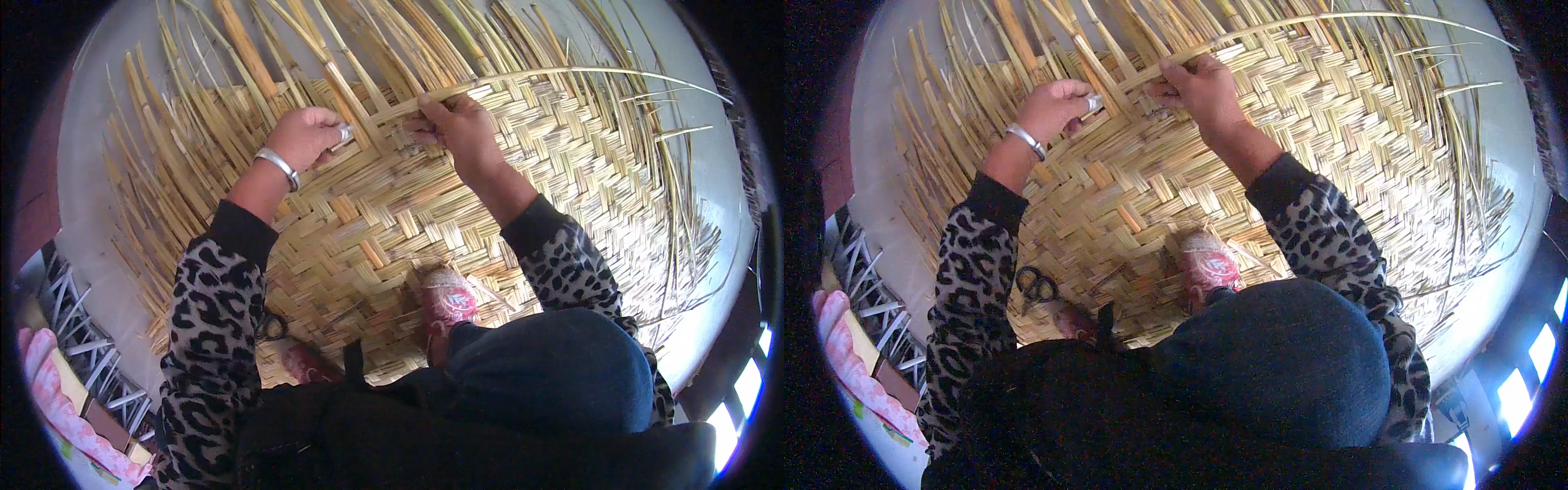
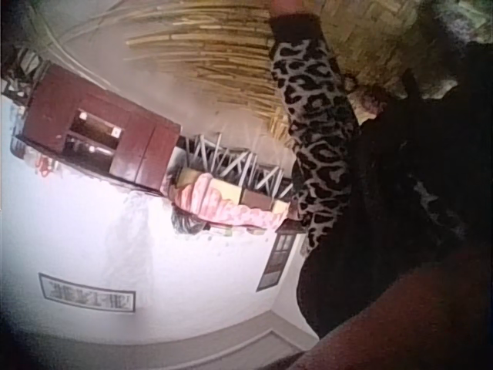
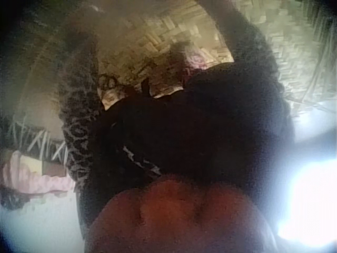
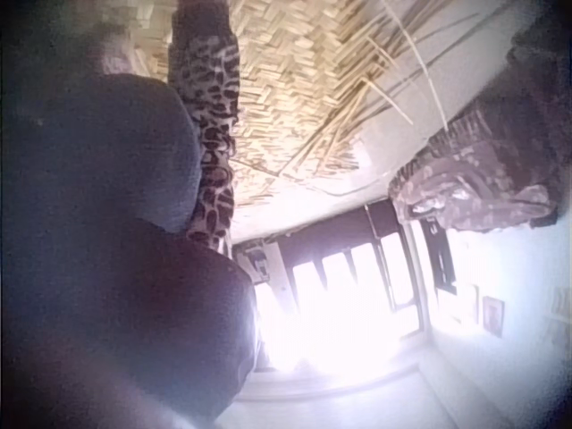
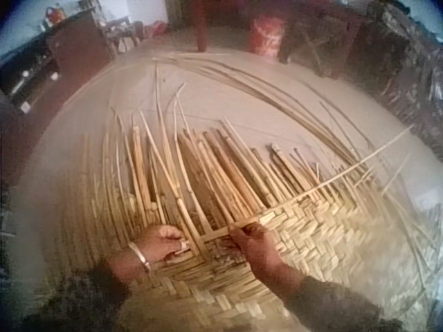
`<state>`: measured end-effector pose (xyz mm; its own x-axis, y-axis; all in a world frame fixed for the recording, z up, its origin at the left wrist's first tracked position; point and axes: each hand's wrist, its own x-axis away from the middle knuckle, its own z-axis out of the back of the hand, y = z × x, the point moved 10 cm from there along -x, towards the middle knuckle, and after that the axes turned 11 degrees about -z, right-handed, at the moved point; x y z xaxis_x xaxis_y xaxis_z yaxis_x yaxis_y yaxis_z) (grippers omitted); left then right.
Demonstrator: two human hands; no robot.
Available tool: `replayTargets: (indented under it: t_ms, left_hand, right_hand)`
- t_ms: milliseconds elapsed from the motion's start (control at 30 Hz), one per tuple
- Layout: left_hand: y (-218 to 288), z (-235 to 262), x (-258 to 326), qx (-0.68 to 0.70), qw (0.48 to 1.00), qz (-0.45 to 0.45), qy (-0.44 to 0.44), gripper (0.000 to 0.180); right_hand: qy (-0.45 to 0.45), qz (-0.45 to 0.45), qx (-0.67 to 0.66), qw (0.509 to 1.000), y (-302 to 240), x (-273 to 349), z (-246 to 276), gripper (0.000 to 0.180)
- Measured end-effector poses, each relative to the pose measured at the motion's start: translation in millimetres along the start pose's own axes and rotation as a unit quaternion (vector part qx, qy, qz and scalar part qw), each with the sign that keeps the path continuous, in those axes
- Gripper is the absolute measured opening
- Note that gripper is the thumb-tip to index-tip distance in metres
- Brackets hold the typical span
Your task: The person weaves a large circular mat or basket base using dried palm leaves. They interlace the leaves by hand, occasionally using scissors to trim excess material, and continue expanding the woven pattern outward.
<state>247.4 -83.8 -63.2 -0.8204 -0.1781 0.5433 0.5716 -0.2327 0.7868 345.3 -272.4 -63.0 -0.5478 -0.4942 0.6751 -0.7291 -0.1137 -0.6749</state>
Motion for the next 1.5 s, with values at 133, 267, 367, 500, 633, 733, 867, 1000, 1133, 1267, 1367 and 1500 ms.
replayTargets:
  t_ms: [133, 267, 367, 500, 633, 733, 867, 1000, 1133, 1267, 1367, 1500]
  left_hand:
    - [2, 2, 14, -0.024, 0.997, -0.029, 0.061, 0.022]
    - [5, -3, 19, -0.097, 0.987, -0.070, 0.106, 0.022]
    - [15, -9, 21, -0.175, 0.968, -0.121, 0.132, 0.020]
    - [33, -24, 29, -0.335, 0.922, -0.146, 0.127, 0.015]
    - [63, -33, 35, -0.489, 0.845, -0.190, 0.105, 0.013]
    - [81, -42, 32, -0.361, 0.892, -0.244, 0.118, 0.015]
    - [104, -63, 13, -0.251, 0.904, -0.320, 0.132, 0.022]
    - [101, -69, -7, -0.216, 0.924, -0.299, 0.097, 0.024]
    - [91, -59, -2, -0.170, 0.936, -0.251, 0.179, 0.014]
    - [61, -49, -1, 0.030, 0.950, -0.169, 0.260, 0.018]
    - [32, -53, -9, 0.206, 0.939, -0.092, 0.260, 0.017]
    - [23, -54, -15, 0.263, 0.924, -0.086, 0.264, 0.014]
  right_hand:
    - [0.001, -0.012, -0.014, 1.000, 9, 1, 4, 0.024]
    - [0.019, -0.014, -0.005, 1.000, 12, 2, 11, 0.025]
    - [0.027, -0.016, 0.014, 0.999, 15, 3, 13, 0.024]
    - [0.029, -0.025, 0.009, 0.999, 16, 2, 12, 0.024]
    - [0.025, -0.040, 0.025, 0.999, 17, 3, 12, 0.025]
    - [-0.005, -0.044, 0.024, 0.999, 16, 6, 12, 0.026]
    - [-0.051, -0.009, 0.038, 0.998, 4, 13, 12, 0.027]
    - [-0.103, 0.040, 0.135, 0.985, -24, 21, 23, 0.028]
    - [-0.048, 0.180, 0.261, 0.947, -74, -4, 29, 0.023]
    - [-0.009, 0.327, 0.493, 0.806, -105, -42, -9, 0.027]
    - [0.018, 0.245, 0.647, 0.722, -93, -77, -19, 0.040]
    - [0.029, 0.262, 0.579, 0.771, -109, -79, -24, 0.038]
